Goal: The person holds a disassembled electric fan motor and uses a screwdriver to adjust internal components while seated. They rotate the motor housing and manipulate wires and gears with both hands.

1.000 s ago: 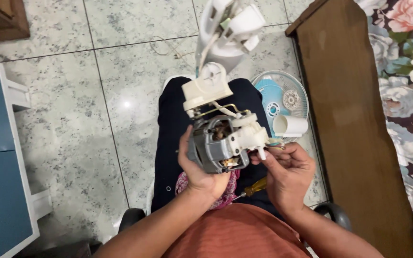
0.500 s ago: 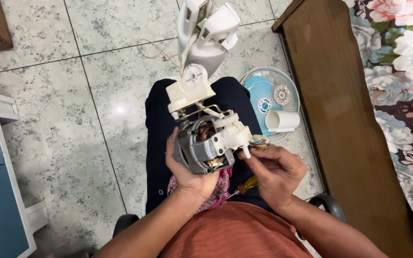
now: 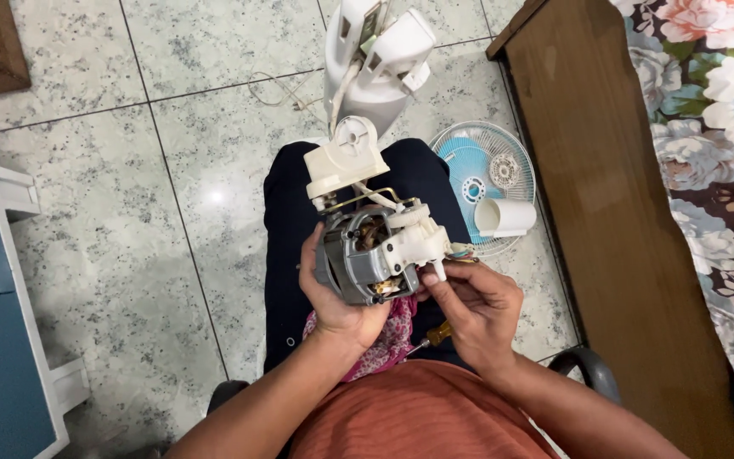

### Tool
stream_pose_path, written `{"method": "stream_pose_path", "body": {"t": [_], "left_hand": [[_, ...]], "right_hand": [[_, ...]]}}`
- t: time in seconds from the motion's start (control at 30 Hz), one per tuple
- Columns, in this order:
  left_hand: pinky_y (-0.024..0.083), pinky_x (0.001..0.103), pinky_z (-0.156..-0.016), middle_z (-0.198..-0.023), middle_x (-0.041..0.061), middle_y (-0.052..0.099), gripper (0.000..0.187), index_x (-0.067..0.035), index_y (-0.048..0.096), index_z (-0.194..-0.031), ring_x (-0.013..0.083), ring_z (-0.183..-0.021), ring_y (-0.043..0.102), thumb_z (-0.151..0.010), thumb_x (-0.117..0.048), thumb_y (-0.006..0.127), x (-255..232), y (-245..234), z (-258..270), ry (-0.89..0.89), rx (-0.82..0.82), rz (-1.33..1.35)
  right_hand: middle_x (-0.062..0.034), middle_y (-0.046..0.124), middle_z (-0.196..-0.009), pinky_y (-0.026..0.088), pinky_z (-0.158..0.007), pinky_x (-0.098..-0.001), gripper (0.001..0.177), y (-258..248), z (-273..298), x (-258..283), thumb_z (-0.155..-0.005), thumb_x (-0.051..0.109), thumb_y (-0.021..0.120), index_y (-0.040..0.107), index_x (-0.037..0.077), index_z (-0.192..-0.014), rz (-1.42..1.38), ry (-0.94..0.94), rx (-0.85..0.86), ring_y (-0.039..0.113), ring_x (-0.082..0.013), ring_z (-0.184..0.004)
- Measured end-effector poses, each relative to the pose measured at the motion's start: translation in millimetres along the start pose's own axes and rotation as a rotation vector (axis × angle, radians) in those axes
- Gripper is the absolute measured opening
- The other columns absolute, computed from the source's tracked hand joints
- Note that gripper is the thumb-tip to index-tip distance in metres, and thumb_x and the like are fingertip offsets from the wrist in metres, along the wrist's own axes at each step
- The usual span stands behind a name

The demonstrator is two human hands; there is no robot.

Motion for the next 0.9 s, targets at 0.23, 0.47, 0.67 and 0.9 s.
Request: {"method": "stream_pose_path", "body": {"t": [0.23,0.47,0.67,0.9], "left_hand": [[0.051,0.04,-0.098,-0.112,0.009,0.072,0.06,-0.001,0.069,-0.12,0.0245,-0.107,0.066,-0.1,-0.052,0.043,-3.9,-8.4,-6.3,0.022,-0.02,-0.014],[0.052,0.04,-0.097,-0.112,0.009,0.072,0.06,-0.002,0.068,-0.121,0.0248,-0.106,0.067,-0.1,-0.052,0.044,-9.5,-10.5,-7.0,0.018,-0.026,-0.027],[0.053,0.041,-0.098,-0.113,0.01,0.073,0.062,0.0,0.068,-0.122,0.0255,-0.107,0.067,-0.099,-0.053,0.045,-10.6,-5.2,-6.1,0.012,0.021,-0.053],[0.053,0.04,-0.097,-0.111,0.01,0.073,0.062,0.0,0.068,-0.122,0.0248,-0.106,0.067,-0.1,-0.053,0.045,-10.2,-9.1,-5.9,-0.008,0.014,-0.045]], "right_hand": [[-0.0162,0.075,-0.082,0.065,-0.059,-0.0272,0.005,3.4,-3.3,-6.2,-0.091,-0.007,0.074,0.07,-0.01,-0.092,0.176,-0.081,0.026,0.077,-0.0181,-0.07],[-0.0129,0.074,-0.081,0.065,-0.058,-0.0247,0.006,5.0,-9.5,1.8,-0.092,-0.004,0.072,0.07,-0.009,-0.091,0.268,-0.159,0.103,0.077,-0.0144,-0.069],[-0.0116,0.074,-0.072,0.058,-0.049,-0.0231,0.014,11.8,-8.0,-1.3,-0.092,-0.004,0.073,0.067,-0.007,-0.08,0.318,-0.142,0.128,0.075,-0.0146,-0.061],[-0.0139,0.071,-0.071,0.062,-0.049,-0.024,0.013,8.8,-2.8,-6.1,-0.094,-0.001,0.069,0.065,-0.007,-0.083,0.188,-0.164,0.112,0.074,-0.0134,-0.062]]}}
Point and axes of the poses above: each hand's wrist, its own z-axis away from the middle knuckle, its own y-axis out of the palm, x = y × z, the point moved 6 cm from there along -z, towards the middle knuckle
